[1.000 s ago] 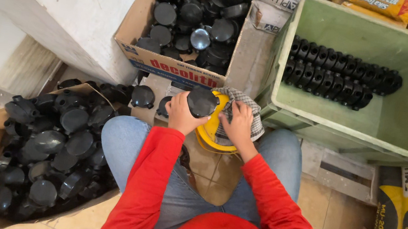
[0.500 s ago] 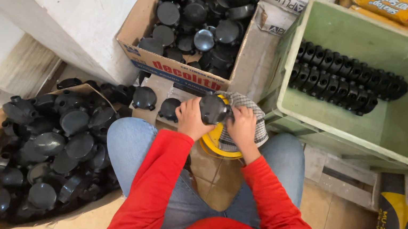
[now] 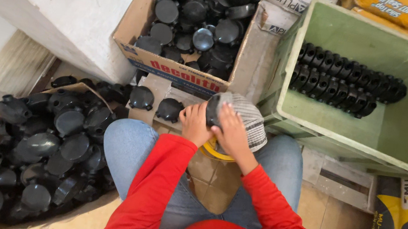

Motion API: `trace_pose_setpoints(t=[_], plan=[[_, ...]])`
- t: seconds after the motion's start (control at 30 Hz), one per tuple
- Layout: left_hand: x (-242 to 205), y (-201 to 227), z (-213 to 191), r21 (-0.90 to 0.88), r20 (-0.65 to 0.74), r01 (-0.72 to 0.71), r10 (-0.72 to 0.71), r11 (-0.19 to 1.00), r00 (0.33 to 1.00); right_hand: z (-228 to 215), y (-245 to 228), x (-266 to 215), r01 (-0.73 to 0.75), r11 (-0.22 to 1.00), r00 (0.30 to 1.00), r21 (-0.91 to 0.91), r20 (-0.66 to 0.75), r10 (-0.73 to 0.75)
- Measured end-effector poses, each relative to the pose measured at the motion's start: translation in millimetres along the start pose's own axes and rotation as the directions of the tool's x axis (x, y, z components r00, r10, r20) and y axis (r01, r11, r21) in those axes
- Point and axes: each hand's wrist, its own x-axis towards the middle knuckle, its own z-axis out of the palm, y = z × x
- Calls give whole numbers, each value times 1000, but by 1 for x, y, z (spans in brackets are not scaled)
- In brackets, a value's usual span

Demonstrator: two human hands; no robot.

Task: The person picks up plastic caps from a box, wipes them with a cloth, and then places the cleaned parts into a larger bin.

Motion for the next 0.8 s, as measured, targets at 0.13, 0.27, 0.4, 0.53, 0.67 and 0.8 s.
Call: trace_pose_setpoints(t=[0.13, 0.27, 0.4, 0.53, 0.67, 0.8], plan=[[-3, 5, -9, -10, -41, 4, -4, 1000, 999, 3, 17, -3, -185, 979, 982, 80, 41, 182], [-1, -3, -1, 11, -22, 31, -30, 999, 999, 0, 8, -22, -75, 997, 991, 17, 112, 73], [-1, -10, 8, 33, -13, 30, -29, 999, 999, 9, 6, -11, 12, 997, 979, -79, 205, 4], [-3, -7, 4, 89, -73, 7, 0, 996, 997, 5, 3, 8, -59, 997, 987, -39, 149, 65], [0, -8, 6, 82, -102, -2, 10, 997, 995, 3, 0, -4, -161, 987, 982, 10, 102, 159], [1, -11, 11, 53, -107, 19, -13, 998, 994, 1, -10, -25, -125, 992, 973, -16, 194, 126]])
